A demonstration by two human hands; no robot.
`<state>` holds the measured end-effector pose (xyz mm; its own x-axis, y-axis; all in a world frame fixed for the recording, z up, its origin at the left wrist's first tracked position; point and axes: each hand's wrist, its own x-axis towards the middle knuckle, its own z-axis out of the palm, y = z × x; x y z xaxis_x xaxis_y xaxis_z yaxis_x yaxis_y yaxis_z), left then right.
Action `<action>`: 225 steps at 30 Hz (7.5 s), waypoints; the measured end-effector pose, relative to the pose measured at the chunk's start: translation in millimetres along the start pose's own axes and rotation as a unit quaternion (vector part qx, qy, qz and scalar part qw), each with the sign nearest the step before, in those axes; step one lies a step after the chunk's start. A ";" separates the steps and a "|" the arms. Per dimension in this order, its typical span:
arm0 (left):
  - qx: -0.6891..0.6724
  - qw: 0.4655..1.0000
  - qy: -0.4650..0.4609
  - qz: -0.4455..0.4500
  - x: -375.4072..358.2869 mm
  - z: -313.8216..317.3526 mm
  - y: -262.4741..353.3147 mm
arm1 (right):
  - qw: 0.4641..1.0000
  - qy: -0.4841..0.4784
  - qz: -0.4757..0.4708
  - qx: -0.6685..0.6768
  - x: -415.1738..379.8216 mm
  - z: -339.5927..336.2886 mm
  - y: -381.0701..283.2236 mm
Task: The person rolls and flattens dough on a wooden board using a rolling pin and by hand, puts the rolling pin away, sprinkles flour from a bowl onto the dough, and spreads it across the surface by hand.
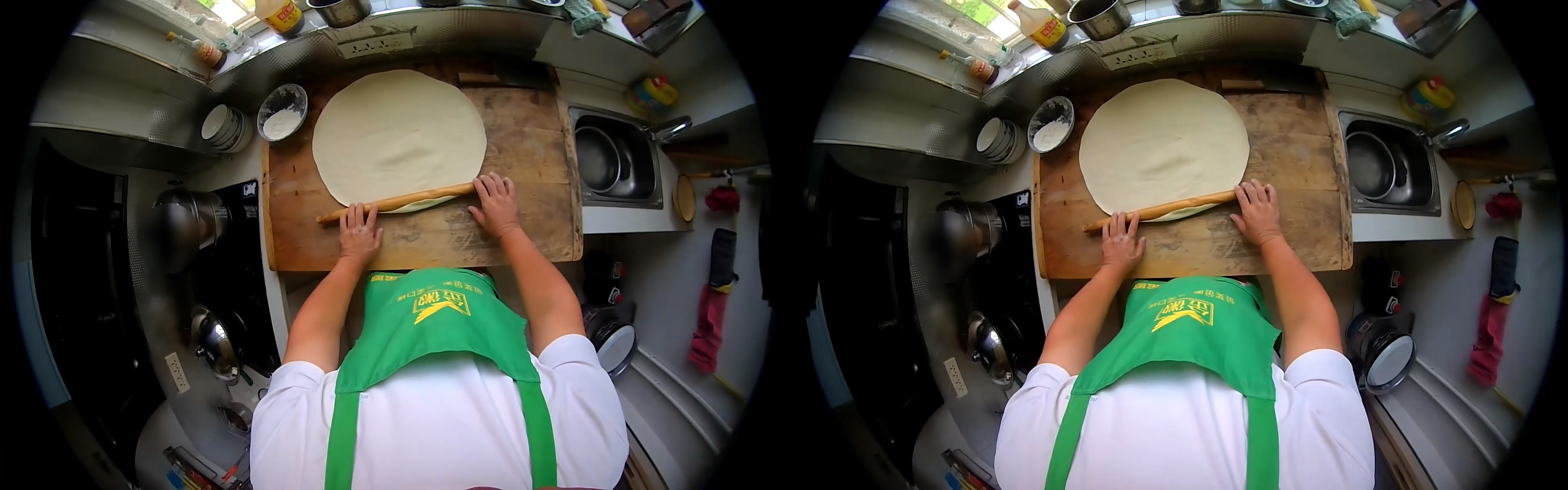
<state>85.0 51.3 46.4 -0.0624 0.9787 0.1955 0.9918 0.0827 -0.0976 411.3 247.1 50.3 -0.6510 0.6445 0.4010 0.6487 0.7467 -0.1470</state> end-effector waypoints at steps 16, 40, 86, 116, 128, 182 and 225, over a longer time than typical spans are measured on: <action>-0.184 0.941 0.125 -0.254 10.3 4.2 -37.8 | 0.976 -0.033 0.113 0.185 -154.2 -26.8 -6.5; -0.177 0.960 -0.190 0.101 147.4 70.2 -28.4 | 0.939 -0.106 0.316 -0.085 -94.2 -23.5 -64.2; -0.208 0.968 -0.077 -0.117 -4.3 79.3 -195.6 | 0.530 -0.120 0.663 0.514 170.8 92.3 -70.3; -0.192 0.964 -0.106 -0.150 -3.3 77.1 -190.0 | 0.508 -0.138 0.390 0.755 452.4 164.4 -260.7; -0.183 0.969 -0.102 -0.132 -9.0 85.0 -191.0 | 0.969 -0.226 -0.002 0.100 128.0 124.0 -109.8; -0.150 0.977 -0.115 -0.102 -4.1 82.0 -191.6 | 0.980 -0.164 0.080 0.084 314.6 206.6 -159.5; -0.156 0.983 -0.057 -0.075 -0.1 97.0 -203.7 | 0.977 -0.101 -0.054 0.178 100.5 163.7 -203.9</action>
<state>-127.9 52.6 -28.5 -0.2057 0.9759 0.0730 0.9554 0.1841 0.2310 149.1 186.5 -27.4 -0.7965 0.5506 0.2498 0.4164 0.7991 -0.4337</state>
